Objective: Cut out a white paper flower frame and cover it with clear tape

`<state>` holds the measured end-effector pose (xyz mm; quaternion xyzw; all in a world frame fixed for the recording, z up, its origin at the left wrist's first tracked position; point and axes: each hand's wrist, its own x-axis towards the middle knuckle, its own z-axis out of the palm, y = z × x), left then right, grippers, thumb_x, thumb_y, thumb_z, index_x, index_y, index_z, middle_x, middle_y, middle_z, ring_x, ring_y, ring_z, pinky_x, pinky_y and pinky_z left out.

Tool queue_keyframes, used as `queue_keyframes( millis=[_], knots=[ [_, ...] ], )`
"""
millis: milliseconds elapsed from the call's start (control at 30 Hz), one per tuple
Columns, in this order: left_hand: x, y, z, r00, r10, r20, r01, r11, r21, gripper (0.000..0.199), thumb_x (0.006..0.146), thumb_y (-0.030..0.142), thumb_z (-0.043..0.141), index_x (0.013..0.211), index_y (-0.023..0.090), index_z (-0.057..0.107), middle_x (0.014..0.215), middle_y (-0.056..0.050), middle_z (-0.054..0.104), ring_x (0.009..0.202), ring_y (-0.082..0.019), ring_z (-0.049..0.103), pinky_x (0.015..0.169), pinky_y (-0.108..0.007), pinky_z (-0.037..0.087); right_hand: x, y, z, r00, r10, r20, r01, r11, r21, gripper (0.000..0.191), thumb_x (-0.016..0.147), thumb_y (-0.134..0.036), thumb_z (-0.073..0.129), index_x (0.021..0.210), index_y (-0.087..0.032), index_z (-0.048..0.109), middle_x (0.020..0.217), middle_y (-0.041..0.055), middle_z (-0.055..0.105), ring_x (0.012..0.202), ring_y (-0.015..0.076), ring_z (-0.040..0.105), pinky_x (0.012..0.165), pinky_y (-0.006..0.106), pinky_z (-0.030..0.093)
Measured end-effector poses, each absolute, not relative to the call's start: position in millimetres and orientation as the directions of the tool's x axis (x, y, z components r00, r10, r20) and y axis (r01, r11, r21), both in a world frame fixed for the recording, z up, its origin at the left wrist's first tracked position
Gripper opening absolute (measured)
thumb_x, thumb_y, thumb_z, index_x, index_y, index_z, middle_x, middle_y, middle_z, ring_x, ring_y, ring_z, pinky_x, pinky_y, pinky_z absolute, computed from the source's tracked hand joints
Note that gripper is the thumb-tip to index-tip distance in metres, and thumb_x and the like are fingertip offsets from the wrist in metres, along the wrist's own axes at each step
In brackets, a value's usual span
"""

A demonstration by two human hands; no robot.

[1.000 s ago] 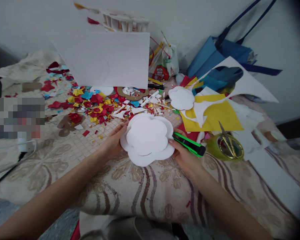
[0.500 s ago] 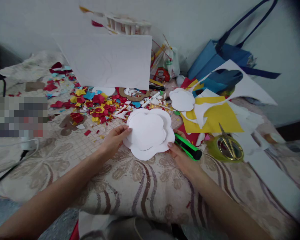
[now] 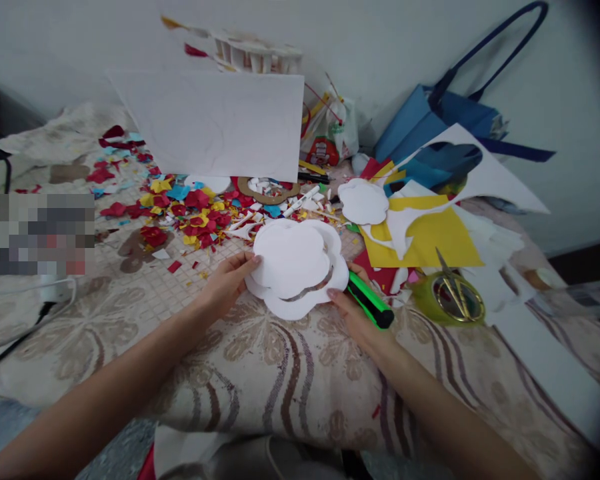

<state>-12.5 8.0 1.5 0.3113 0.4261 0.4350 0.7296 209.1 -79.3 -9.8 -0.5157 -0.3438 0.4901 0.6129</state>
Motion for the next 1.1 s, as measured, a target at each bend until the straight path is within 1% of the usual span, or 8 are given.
queue_keyframes(
  millis=[200, 400, 567, 667, 767, 933, 1000, 1100],
  knots=[
    [-19.3, 16.6, 10.7, 0.190, 0.922, -0.337, -0.453, 0.387, 0.803, 0.012, 0.069, 0.021, 0.073, 0.072, 0.013, 0.065, 0.071, 0.001, 0.065, 0.063, -0.009, 0.058, 0.060, -0.020, 0.051, 221.9, -77.7, -10.9, 0.284, 0.957, -0.062, -0.161, -0.016, -0.987, 0.055, 0.072, -0.031, 0.071, 0.120, -0.031, 0.045, 0.094, 0.0017, 0.063, 0.079, 0.0213, 0.063, 0.060, 0.035, 0.054],
    [-26.0, 24.1, 15.3, 0.144, 0.931, -0.335, -0.474, 0.362, 0.803, 0.005, 0.074, 0.016, 0.068, 0.076, 0.012, 0.065, 0.076, -0.001, 0.067, 0.065, -0.011, 0.061, 0.061, -0.022, 0.054, 239.1, -71.7, 4.4, 0.336, 0.930, 0.148, 0.124, 0.112, -0.986, 0.041, 0.077, -0.033, 0.066, 0.114, -0.031, 0.049, 0.086, -0.0006, 0.060, 0.059, 0.0150, 0.055, 0.054, 0.033, 0.050],
    [-30.3, 25.2, 11.5, 0.205, 0.921, -0.331, -0.455, 0.389, 0.801, 0.011, 0.071, 0.018, 0.072, 0.074, 0.014, 0.062, 0.072, 0.001, 0.065, 0.063, -0.011, 0.060, 0.058, -0.022, 0.055, 281.0, -47.6, 35.0, 0.441, 0.816, 0.374, 0.455, 0.156, -0.877, 0.042, 0.073, -0.035, 0.068, 0.111, -0.027, 0.050, 0.086, 0.0002, 0.059, 0.064, 0.0155, 0.058, 0.057, 0.032, 0.053],
    [-30.2, 22.2, 10.3, 0.283, 0.908, -0.308, -0.413, 0.406, 0.816, 0.020, 0.067, 0.023, 0.077, 0.072, 0.014, 0.060, 0.070, 0.002, 0.063, 0.061, -0.009, 0.059, 0.055, -0.020, 0.054, 321.6, -20.8, 54.2, 0.504, 0.731, 0.460, 0.531, 0.157, -0.832, 0.046, 0.071, -0.037, 0.067, 0.112, -0.027, 0.050, 0.088, 0.0010, 0.060, 0.061, 0.0158, 0.059, 0.053, 0.032, 0.052],
    [-28.6, 18.8, 10.9, 0.314, 0.895, -0.318, -0.366, 0.423, 0.829, 0.026, 0.063, 0.027, 0.080, 0.072, 0.014, 0.060, 0.071, 0.002, 0.063, 0.060, -0.009, 0.058, 0.055, -0.019, 0.052, 353.7, -1.4, 71.4, 0.559, 0.611, 0.561, 0.698, 0.020, -0.716, 0.042, 0.071, -0.035, 0.066, 0.108, -0.024, 0.053, 0.083, 0.0014, 0.063, 0.070, 0.0201, 0.063, 0.066, 0.039, 0.053],
    [-27.3, 17.1, 10.3, 0.330, 0.885, -0.330, -0.310, 0.432, 0.847, 0.029, 0.062, 0.030, 0.080, 0.074, 0.014, 0.060, 0.071, 0.002, 0.062, 0.060, -0.008, 0.056, 0.054, -0.018, 0.049, 336.2, -14.3, 74.0, 0.562, 0.513, 0.649, 0.740, 0.037, -0.671, 0.041, 0.079, -0.037, 0.061, 0.116, -0.026, 0.047, 0.106, 0.0061, 0.065, 0.101, 0.0235, 0.062, 0.092, 0.046, 0.043],
    [-27.1, 17.2, 9.4, 0.331, 0.881, -0.337, -0.305, 0.438, 0.846, 0.029, 0.062, 0.030, 0.080, 0.074, 0.014, 0.059, 0.071, 0.002, 0.061, 0.060, -0.008, 0.056, 0.054, -0.018, 0.048, 307.7, -29.0, 61.1, 0.500, 0.660, 0.561, 0.590, 0.215, -0.778, 0.044, 0.077, -0.037, 0.065, 0.115, -0.026, 0.045, 0.114, 0.0083, 0.062, 0.105, 0.0239, 0.061, 0.091, 0.045, 0.045],
    [-26.1, 16.8, 9.1, 0.334, 0.873, -0.356, -0.295, 0.455, 0.840, 0.030, 0.061, 0.030, 0.081, 0.072, 0.014, 0.057, 0.071, 0.002, 0.061, 0.061, -0.008, 0.056, 0.054, -0.017, 0.047, 263.7, -47.8, 35.4, 0.355, 0.832, 0.427, 0.452, 0.248, -0.857, 0.042, 0.075, -0.042, 0.067, 0.108, -0.028, 0.045, 0.093, 0.0047, 0.069, 0.085, 0.0225, 0.068, 0.075, 0.040, 0.053]
  ],
)
